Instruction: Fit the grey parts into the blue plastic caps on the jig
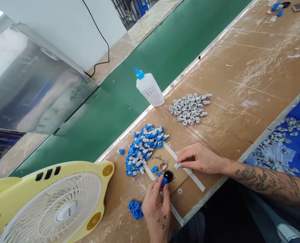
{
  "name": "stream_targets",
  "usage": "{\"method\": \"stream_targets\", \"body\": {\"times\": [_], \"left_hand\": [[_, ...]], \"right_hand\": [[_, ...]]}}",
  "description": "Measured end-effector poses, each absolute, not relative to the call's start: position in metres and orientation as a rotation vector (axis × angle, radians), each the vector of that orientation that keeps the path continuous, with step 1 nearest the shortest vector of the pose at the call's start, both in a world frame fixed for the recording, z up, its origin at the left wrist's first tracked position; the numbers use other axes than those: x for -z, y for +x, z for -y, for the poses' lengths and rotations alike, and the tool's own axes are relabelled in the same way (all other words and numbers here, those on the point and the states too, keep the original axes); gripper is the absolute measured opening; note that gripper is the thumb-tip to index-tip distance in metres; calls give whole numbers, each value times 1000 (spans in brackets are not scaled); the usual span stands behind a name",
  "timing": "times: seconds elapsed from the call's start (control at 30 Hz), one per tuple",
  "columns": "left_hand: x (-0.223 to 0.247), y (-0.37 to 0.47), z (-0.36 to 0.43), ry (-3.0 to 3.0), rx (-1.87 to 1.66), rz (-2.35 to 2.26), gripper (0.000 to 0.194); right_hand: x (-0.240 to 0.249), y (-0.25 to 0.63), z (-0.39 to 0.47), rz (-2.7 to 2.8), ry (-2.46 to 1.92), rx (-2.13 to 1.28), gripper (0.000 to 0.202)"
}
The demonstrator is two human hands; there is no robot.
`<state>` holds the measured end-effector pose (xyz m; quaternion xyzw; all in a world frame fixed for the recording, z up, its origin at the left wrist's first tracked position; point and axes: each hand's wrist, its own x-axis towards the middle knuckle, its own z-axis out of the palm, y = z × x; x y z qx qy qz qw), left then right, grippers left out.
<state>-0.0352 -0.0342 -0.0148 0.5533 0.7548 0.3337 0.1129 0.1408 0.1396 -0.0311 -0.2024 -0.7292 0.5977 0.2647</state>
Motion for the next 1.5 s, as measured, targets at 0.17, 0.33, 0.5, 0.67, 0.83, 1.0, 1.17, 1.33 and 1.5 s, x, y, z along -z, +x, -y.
{"method": "stream_targets", "body": {"times": [0.17,0.33,0.5,0.67,0.83,1.0,1.17,1.33,1.5], "left_hand": [[15,-38,35,1727,-871,-2240,22],[18,-37,34,1677,-824,-2255,22],[15,-36,32,1538,-854,-2258,21],[10,-28,30,957,-1146,-2281,28],[14,-16,24,484,-1464,-2037,36],[14,-7,18,348,-1617,-1894,39],[10,-11,21,353,-1573,-1826,39],[6,-20,22,443,-1510,-1796,35],[6,-25,17,480,-1498,-1774,33]], "right_hand": [[31,142,-141,1940,-538,-1600,15],[32,141,-142,1913,-544,-1598,13],[32,142,-142,1903,-547,-1610,16],[30,141,-132,1808,-532,-1637,22],[27,129,-110,1672,-524,-1631,24],[24,119,-98,1732,-470,-1510,25],[18,117,-99,1888,-389,-1433,25],[13,114,-102,1943,-380,-1445,26],[14,111,-104,1983,-388,-1459,28]]}}
